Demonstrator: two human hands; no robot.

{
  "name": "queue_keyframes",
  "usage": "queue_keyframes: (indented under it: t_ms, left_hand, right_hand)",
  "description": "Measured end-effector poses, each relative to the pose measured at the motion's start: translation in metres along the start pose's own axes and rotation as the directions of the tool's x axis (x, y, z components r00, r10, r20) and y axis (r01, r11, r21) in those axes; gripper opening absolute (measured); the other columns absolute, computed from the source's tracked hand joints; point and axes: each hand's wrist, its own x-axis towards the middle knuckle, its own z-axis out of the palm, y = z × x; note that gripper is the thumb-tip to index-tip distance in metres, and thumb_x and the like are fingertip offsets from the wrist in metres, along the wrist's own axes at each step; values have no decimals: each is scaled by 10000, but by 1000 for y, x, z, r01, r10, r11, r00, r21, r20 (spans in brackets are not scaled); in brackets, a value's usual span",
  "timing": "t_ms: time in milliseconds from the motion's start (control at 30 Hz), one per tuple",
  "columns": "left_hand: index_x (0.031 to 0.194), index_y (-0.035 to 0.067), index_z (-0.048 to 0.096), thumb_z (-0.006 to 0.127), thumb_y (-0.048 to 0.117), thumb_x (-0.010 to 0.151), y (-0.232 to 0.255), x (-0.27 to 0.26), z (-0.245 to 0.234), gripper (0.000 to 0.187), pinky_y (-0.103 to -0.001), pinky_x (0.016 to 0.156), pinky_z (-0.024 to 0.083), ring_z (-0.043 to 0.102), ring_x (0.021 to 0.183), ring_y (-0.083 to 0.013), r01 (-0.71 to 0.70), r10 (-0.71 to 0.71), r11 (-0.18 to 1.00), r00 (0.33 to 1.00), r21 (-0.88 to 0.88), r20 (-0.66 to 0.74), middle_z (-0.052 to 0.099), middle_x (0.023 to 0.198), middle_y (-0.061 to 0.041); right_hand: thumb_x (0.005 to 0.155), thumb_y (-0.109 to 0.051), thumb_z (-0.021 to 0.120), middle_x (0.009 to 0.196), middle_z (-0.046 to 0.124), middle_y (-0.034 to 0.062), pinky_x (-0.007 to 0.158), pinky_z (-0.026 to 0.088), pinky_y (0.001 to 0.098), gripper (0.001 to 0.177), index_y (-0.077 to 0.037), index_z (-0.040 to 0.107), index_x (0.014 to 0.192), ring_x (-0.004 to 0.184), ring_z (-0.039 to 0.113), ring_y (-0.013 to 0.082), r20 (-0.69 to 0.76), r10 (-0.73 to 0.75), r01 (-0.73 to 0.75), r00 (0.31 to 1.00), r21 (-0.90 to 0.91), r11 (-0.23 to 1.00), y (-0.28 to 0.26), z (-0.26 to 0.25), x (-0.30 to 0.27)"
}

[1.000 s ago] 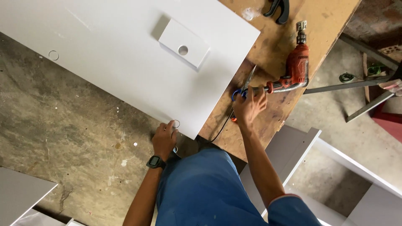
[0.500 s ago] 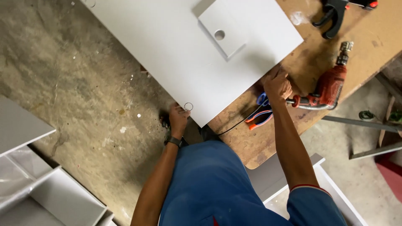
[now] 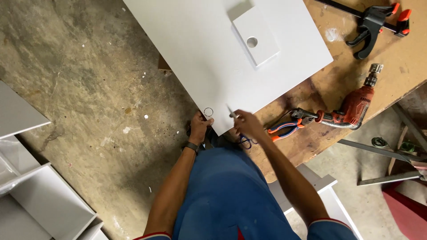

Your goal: Using a power drill and hole saw to drill holes in white wooden panels, then using pliers and measuring tape to assemble and check the piece.

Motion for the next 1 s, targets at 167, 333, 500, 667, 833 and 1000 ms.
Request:
queue_keyframes:
  t_ms: [167, 333, 500, 667, 833, 1000]
  left_hand:
    - [1135, -25, 636, 737, -22, 889, -15, -4, -40, 266, -321, 824, 575, 658, 905, -188, 40, -38, 997, 999, -64, 35, 686, 1029, -112]
    - [971, 39, 673, 471, 326, 970, -13, -26, -63, 351, -289, 799, 591, 700, 875, -123, 258, -219, 902, 965, -347, 147, 730, 942, -31]
    - [775, 131, 527, 593, 368, 1201, -133, 55, -83, 492, -273, 442, 313, 316, 548, -87, 96, -6, 815, 987, -571, 158, 380, 705, 69]
    - [883, 77, 665, 571, 344, 1055, -10, 2, -44, 332, -256, 635, 417, 424, 685, -78, -54, 43, 991, 995, -123, -88, 495, 744, 49]
    - [819, 53, 592, 569, 320, 1043, 6, -2, -33, 349, -311, 568, 439, 466, 600, -143, -26, 14, 997, 989, -77, -147, 500, 674, -10]
    - [898, 26, 582, 613, 280, 1062, -8, 5, -39, 304, -337, 627, 466, 478, 668, -153, -158, 193, 971, 962, 181, -195, 528, 748, -40]
  right_hand:
    - [975, -195, 576, 868, 756, 145, 700, 548, 432, 340, -102, 581, 1301, 772, 710, 271, -21, -164, 146, 986, -346, 927, -16, 57, -2]
    - [983, -175, 570, 891, 740, 142, 732, 550, 460, 297, -120, 587, 1275, 838, 724, 307, 31, -90, 90, 995, -604, 792, -63, 76, 3]
    - [847, -27, 624, 892, 724, 119, 679, 559, 447, 304, -109, 651, 1138, 833, 707, 286, 87, -120, 139, 989, -833, 535, -69, 88, 35]
    - [887, -48, 619, 804, 708, 98, 594, 546, 368, 124, -66, 720, 957, 691, 664, 215, 94, 14, 82, 995, -922, 379, -84, 107, 71]
    - [896, -37, 612, 708, 664, 63, 520, 500, 297, 112, -49, 712, 846, 579, 550, 149, 52, 84, 27, 995, -962, 270, -100, 117, 76]
    - [870, -46, 621, 667, 594, 29, 482, 415, 278, 134, -77, 679, 754, 549, 466, 127, 4, 13, 0, 1000, -954, 299, -58, 118, 94]
